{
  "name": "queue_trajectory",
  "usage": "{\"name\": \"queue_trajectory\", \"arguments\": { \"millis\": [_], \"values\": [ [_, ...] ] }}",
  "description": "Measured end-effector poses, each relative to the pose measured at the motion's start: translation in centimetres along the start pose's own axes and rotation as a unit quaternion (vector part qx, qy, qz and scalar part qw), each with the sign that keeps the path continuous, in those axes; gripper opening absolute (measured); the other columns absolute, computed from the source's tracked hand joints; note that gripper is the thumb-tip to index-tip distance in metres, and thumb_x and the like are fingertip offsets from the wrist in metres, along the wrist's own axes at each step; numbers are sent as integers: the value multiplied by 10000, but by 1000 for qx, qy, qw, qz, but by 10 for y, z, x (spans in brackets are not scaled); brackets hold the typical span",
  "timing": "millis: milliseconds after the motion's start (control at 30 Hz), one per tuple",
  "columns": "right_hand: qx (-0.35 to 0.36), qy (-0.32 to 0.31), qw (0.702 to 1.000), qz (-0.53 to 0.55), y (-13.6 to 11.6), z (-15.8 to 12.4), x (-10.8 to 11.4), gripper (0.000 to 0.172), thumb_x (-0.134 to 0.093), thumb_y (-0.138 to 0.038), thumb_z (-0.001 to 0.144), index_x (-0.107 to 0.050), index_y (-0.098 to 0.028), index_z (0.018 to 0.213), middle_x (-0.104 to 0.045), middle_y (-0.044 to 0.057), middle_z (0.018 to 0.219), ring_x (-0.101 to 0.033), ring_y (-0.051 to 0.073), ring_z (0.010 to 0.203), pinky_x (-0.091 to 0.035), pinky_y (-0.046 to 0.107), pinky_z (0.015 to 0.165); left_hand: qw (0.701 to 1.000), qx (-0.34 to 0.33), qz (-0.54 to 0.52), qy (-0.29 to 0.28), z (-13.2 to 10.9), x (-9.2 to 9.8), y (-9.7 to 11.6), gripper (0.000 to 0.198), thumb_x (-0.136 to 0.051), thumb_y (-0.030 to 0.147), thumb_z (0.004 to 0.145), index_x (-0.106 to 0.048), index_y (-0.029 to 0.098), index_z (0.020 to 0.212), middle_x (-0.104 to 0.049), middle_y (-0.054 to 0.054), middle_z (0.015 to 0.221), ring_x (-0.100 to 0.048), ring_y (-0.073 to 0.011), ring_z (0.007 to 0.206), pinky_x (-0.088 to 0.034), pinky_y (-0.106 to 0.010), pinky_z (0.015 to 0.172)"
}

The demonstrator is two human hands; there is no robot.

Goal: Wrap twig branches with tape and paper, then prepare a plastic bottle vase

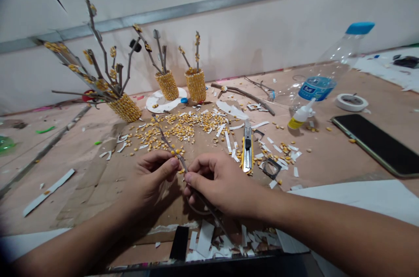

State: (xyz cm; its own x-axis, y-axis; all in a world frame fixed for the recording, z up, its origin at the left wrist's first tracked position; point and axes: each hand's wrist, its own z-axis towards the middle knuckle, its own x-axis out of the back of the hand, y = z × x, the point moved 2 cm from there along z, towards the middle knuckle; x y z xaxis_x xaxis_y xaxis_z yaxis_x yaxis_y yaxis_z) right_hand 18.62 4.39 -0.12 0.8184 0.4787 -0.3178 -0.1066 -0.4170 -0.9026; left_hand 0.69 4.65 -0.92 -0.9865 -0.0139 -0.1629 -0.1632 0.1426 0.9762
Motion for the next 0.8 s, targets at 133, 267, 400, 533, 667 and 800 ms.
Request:
{"name": "queue_trajectory", "arguments": {
  "millis": [133,267,400,533,667,800],
  "values": [
    [-4,4,1000,11,0,-1,-2,489,-842,-616,784,-661,-163,810,-735,41,734,-659,117,602,-512,228,547,1000,-7,4,7,-2,0,1,189,-940,346,732,-818,201,739,-707,5,659,-536,-72,583,-418,-180,548],
    [-7,10,1000,14,0,-1,-3,536,-846,-663,756,-659,-165,822,-727,33,723,-657,117,604,-501,220,534,1000,-12,21,6,-4,2,1,212,-927,373,756,-809,199,739,-702,4,675,-547,-81,611,-428,-191,570],
    [-5,7,1000,6,1,-1,-3,521,-832,-658,774,-655,-171,822,-733,38,732,-649,115,596,-499,223,527,1000,-5,24,1,-3,3,-3,221,-923,400,762,-814,209,774,-696,6,688,-547,-87,623,-432,-200,582],
    [8,20,999,-34,1,-1,-1,476,-815,-618,816,-676,-164,832,-743,49,745,-669,119,611,-523,223,547,1000,-2,17,6,0,4,-6,237,-926,413,756,-809,207,771,-683,6,673,-551,-89,621,-429,-203,578],
    [31,33,998,-36,-2,0,1,478,-808,-622,823,-695,-158,853,-765,71,794,-704,139,660,-567,240,580,1000,-9,15,4,1,4,-6,238,-923,407,759,-817,198,798,-710,-11,711,-563,-97,639,-440,-209,592],
    [11,20,1000,-9,-2,0,0,523,-829,-662,777,-681,-164,839,-759,62,773,-690,136,635,-556,241,561,1000,-7,2,8,-1,3,-3,205,-919,363,763,-810,191,792,-713,-6,723,-567,-92,643,-439,-202,599]
  ]
}}
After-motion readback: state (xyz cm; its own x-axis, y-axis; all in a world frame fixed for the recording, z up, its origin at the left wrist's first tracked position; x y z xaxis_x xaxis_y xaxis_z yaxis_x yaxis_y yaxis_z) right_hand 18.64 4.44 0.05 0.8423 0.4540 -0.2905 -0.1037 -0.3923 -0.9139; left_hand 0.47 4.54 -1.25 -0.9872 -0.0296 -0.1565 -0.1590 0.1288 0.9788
